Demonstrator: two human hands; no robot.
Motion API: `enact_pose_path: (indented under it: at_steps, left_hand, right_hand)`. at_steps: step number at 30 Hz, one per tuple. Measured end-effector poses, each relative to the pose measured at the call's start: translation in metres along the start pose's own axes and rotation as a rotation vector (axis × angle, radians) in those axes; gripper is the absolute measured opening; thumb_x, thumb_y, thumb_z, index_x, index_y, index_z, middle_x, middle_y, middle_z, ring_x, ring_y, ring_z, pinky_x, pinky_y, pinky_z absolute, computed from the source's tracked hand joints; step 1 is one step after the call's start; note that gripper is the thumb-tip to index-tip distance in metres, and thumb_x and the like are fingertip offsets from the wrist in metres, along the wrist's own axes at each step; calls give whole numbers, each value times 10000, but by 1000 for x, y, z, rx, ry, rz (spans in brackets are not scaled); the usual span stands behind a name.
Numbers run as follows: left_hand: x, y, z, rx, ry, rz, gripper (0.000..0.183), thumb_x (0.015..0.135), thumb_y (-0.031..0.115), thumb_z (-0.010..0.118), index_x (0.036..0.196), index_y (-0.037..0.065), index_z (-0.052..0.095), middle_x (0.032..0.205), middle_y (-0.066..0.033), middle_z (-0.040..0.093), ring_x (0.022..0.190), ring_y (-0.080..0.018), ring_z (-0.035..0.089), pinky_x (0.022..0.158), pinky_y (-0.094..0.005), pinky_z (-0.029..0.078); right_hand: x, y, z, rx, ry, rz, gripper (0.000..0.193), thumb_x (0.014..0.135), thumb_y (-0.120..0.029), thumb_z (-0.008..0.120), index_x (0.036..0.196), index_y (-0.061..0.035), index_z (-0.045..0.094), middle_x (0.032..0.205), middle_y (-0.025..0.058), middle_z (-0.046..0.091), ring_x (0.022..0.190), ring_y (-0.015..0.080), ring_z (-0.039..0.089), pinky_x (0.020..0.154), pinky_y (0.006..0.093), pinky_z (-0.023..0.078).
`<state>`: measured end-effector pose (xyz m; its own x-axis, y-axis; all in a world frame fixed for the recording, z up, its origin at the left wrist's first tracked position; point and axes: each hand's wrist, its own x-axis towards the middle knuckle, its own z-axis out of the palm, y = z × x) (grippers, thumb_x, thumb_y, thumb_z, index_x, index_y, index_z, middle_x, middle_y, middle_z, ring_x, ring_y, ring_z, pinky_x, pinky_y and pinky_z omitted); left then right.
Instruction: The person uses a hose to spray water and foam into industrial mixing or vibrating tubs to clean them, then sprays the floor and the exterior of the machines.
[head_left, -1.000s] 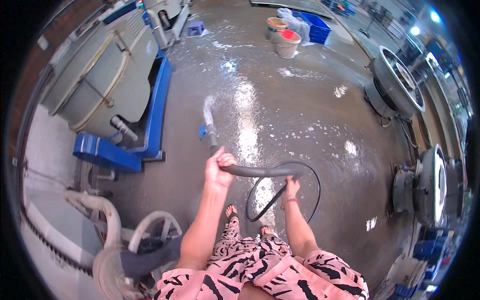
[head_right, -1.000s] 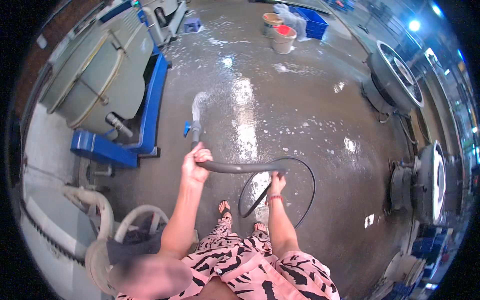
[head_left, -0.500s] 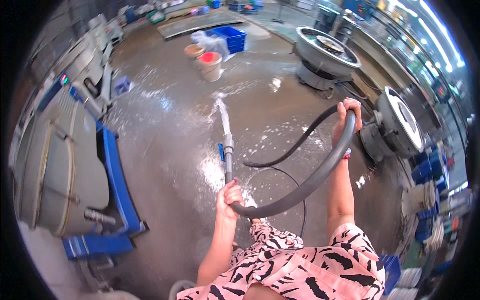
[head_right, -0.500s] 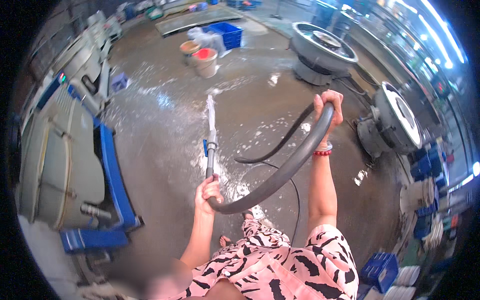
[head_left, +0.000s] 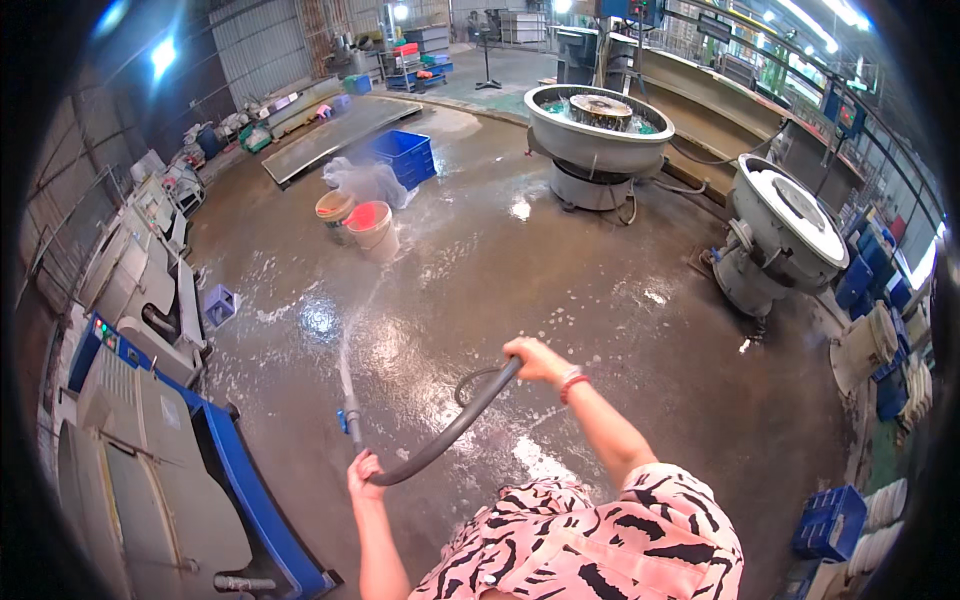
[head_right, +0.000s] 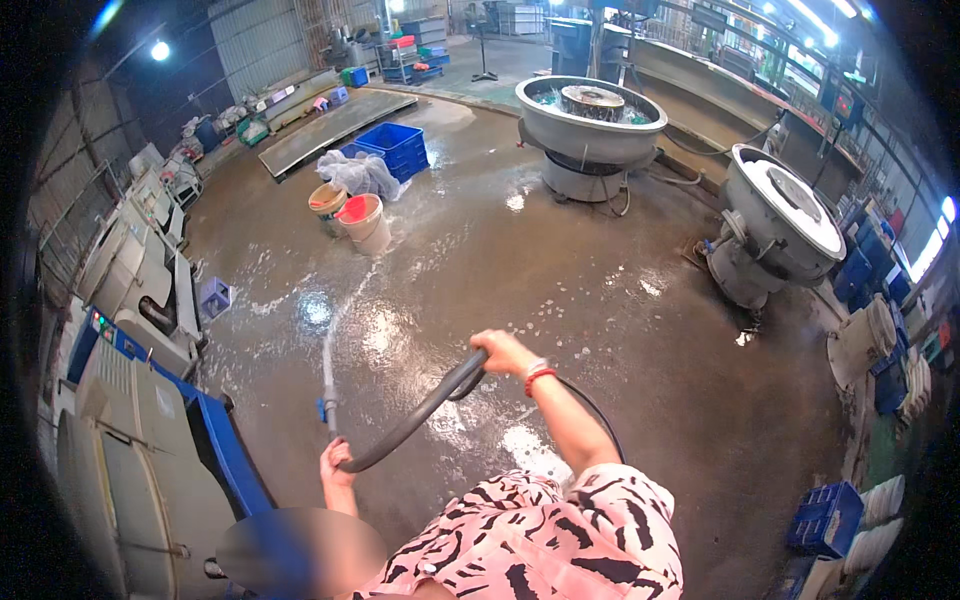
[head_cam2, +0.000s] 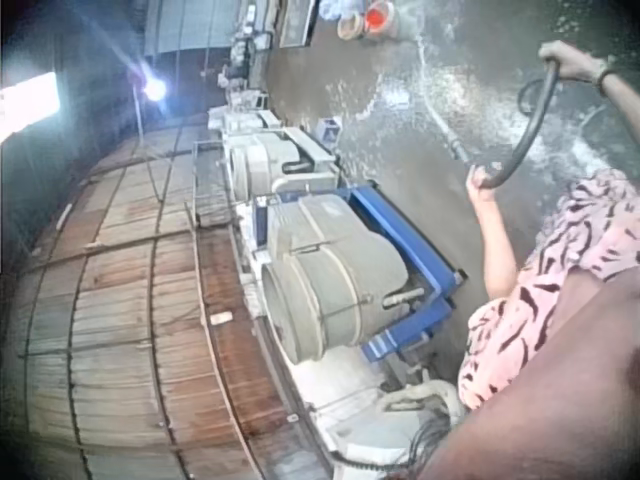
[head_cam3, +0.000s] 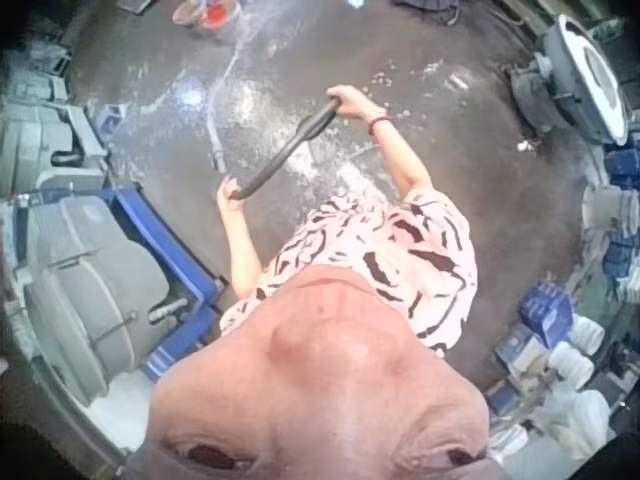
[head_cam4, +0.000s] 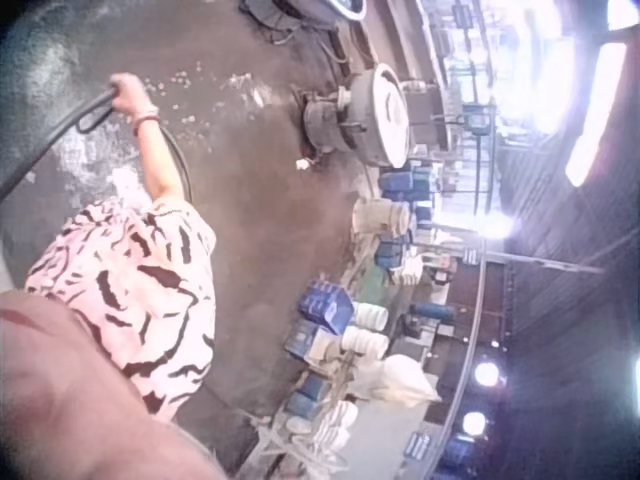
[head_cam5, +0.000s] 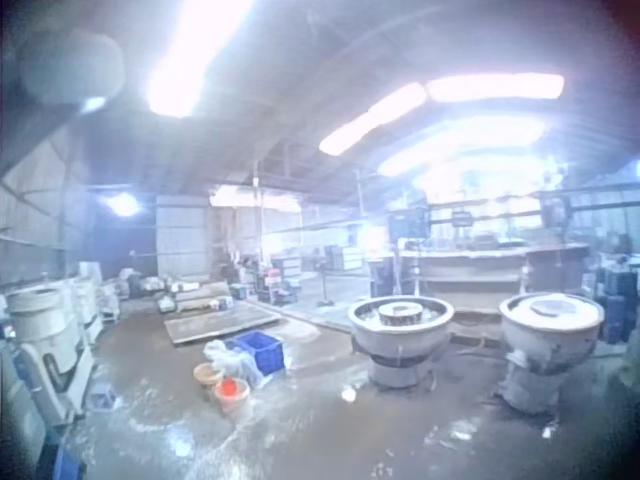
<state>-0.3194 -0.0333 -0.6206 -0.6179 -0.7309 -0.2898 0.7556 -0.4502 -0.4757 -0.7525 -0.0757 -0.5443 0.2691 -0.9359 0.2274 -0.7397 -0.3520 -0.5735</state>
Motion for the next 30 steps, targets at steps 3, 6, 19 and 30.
enact_pose_path:
  at_steps: [3,6,19,30]
  left_hand:
    - [-9,48,19,25,89,109,244,892,95,342,651,63,367,479,33,275,393,-62,268,363,-190,259]
    - [-10,87,32,38,118,200,230,886,95,371,657,73,368,478,36,272,381,-58,260,358,-186,248]
    - [70,263,113,41,65,392,338,854,42,395,539,117,298,456,49,292,344,-43,258,338,-175,263]
    - [142,386,230,-239,-219,468,313,848,34,389,553,116,320,444,47,282,341,-43,255,338,-173,244]
  right_hand:
    - [43,2,56,59,-143,35,184,567,-61,582,747,-54,542,758,153,588,803,349,565,675,417,450]
    - [80,12,95,66,-240,92,211,568,-70,585,778,-50,568,779,163,601,793,350,573,673,414,456]
    - [273,-20,195,45,130,187,103,636,-3,511,738,8,507,584,189,465,543,187,444,541,308,403]
    - [560,-63,248,179,367,48,272,823,-166,604,672,-15,436,564,36,396,566,115,327,511,262,343]
